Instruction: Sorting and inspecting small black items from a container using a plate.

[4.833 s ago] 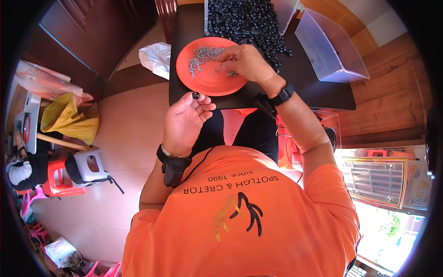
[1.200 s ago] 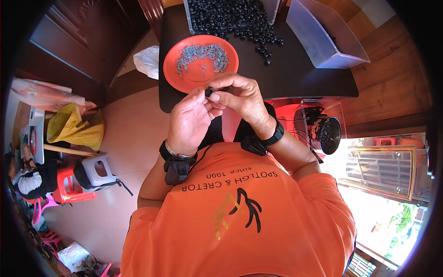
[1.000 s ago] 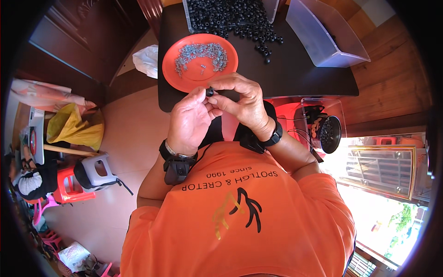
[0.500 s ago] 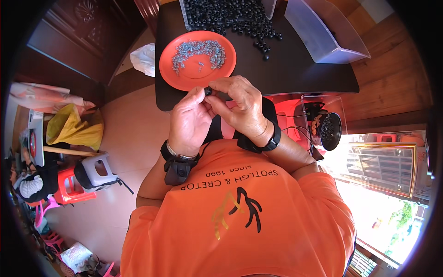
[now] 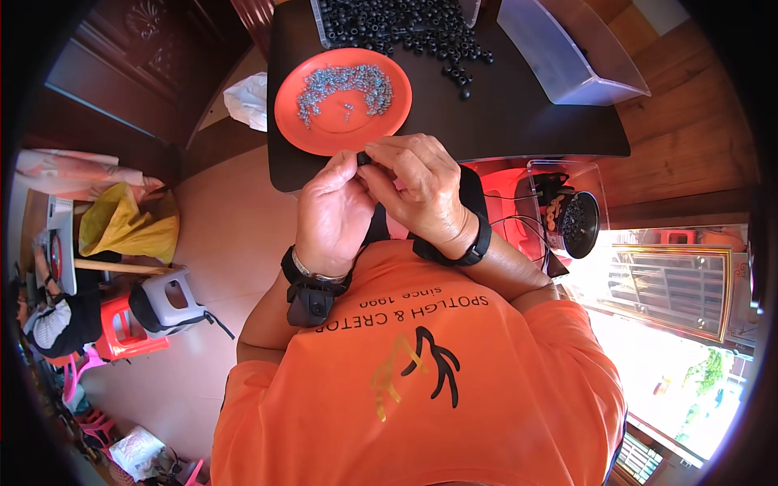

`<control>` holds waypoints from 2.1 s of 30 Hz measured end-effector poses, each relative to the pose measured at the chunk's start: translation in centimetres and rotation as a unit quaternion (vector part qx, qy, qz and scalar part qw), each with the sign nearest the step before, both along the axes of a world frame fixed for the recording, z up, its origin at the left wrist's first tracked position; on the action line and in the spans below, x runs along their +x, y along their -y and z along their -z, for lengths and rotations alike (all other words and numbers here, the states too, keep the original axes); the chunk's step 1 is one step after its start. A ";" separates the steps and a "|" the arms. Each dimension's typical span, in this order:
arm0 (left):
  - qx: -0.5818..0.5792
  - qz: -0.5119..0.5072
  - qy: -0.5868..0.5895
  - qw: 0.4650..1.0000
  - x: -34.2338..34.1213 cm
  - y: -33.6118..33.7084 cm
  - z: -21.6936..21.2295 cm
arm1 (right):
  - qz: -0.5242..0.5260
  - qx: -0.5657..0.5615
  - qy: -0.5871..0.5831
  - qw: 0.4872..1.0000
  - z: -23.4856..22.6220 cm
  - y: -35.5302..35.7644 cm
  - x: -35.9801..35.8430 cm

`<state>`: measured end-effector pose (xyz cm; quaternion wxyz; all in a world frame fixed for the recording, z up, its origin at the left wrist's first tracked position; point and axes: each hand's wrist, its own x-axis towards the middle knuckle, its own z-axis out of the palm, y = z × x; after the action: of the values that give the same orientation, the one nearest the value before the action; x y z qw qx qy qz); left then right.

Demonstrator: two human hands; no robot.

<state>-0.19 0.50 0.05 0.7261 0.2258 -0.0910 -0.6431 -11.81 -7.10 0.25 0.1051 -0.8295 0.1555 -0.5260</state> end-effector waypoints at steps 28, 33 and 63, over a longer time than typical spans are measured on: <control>0.033 0.071 0.008 0.997 0.4 -0.7 0.3 | 0.141 -0.011 0.020 0.990 -8.4 10.0 -5.0; 0.009 0.092 0.010 0.996 0.9 -0.7 0.7 | 0.451 -0.114 -0.024 0.885 -14.3 19.7 -10.5; 0.019 0.065 0.025 0.997 2.3 -0.4 0.8 | -0.055 0.216 -0.293 0.930 -4.8 16.6 0.3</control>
<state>2.07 0.94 -0.80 0.6758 0.2492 -0.1115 -0.6847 -11.47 -23.69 5.05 0.2601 -0.9112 0.2434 -0.2069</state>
